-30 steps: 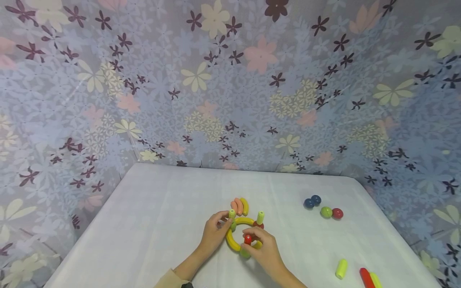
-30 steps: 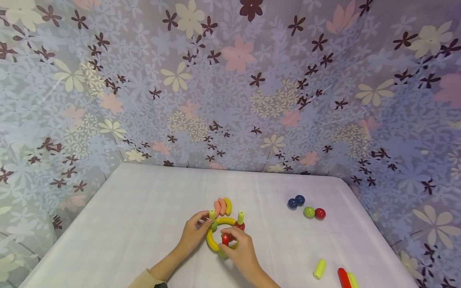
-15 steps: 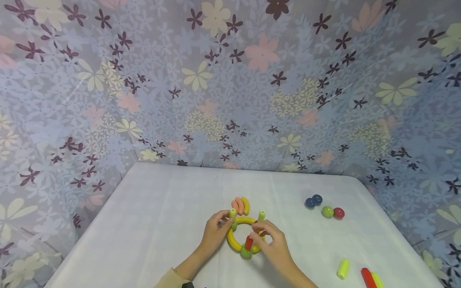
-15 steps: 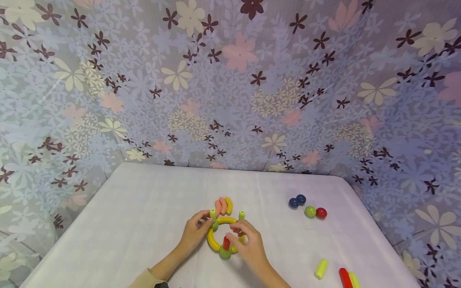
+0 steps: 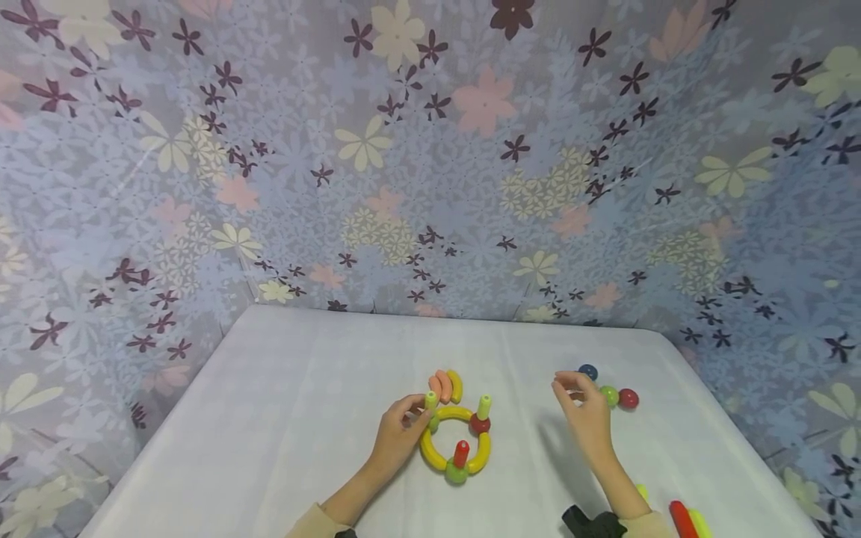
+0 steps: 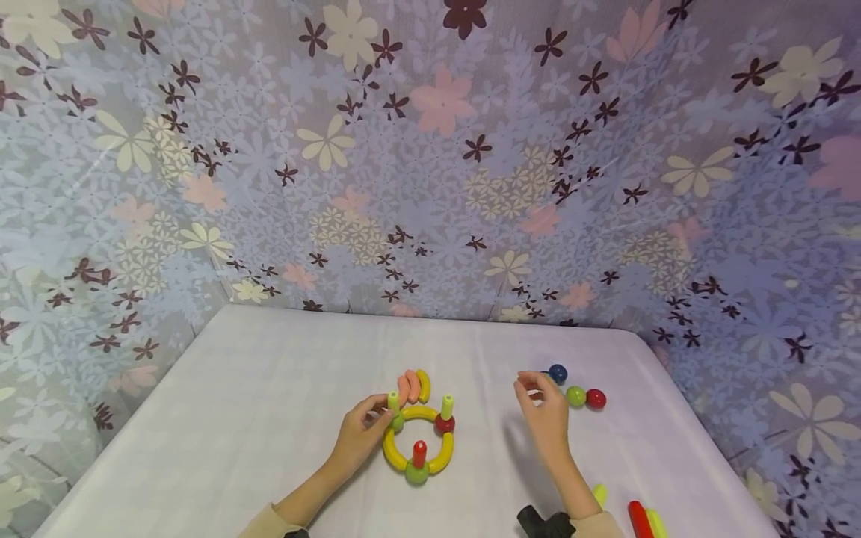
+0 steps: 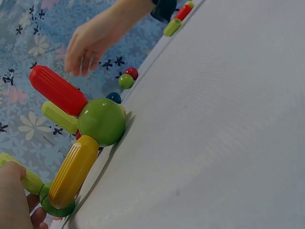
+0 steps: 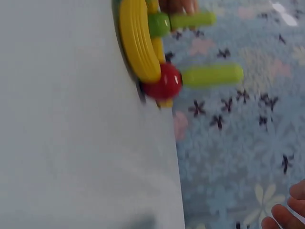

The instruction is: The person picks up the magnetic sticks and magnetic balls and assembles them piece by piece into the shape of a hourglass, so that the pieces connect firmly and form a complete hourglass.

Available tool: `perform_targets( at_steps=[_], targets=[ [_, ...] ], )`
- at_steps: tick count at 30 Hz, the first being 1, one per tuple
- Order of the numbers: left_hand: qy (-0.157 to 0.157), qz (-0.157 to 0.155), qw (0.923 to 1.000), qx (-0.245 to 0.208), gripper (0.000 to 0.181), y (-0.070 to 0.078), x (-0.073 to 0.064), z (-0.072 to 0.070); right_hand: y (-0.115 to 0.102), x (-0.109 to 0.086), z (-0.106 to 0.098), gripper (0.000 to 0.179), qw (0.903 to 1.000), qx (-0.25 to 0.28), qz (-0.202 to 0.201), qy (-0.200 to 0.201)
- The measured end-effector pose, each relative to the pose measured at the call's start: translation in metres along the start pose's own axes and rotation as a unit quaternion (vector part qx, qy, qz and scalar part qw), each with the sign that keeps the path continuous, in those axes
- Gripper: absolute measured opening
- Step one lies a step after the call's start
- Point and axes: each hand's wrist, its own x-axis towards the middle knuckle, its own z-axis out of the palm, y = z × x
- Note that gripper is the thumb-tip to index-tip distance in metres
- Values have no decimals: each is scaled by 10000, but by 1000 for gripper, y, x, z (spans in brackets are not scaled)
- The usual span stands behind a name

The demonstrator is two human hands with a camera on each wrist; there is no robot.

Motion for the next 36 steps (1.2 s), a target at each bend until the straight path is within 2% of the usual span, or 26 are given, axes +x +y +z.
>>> perform_targets(
  at_steps=[3, 8, 13, 16, 23, 32, 36],
  targets=[
    [33, -85, 9999, 102, 22, 6, -1, 1, 13, 10, -13, 17, 9997, -110, -75, 186],
    [62, -56, 10000, 19, 21, 28, -6, -5, 34, 23, -32, 25, 9981, -494, 52, 368],
    [1, -83, 10000, -50, 20, 40, -8, -8, 54, 30, -41, 32, 9939, -1038, 259, 280],
    [-50, -148, 9999, -55, 21, 41, -9, -9, 65, 31, -43, 33, 9918, -1213, 383, 101],
    [-159, -147, 9998, 8, 21, 39, -9, -10, 82, 29, -44, 34, 9901, -1139, 817, -81],
    [-129, -266, 9996, 27, 20, 37, -6, -9, 90, 26, -41, 31, 9874, -1432, 606, -301],
    [-87, -270, 9996, 74, 21, 23, -3, -4, 87, 25, -40, 32, 9864, -1471, 641, -369]
  ],
)
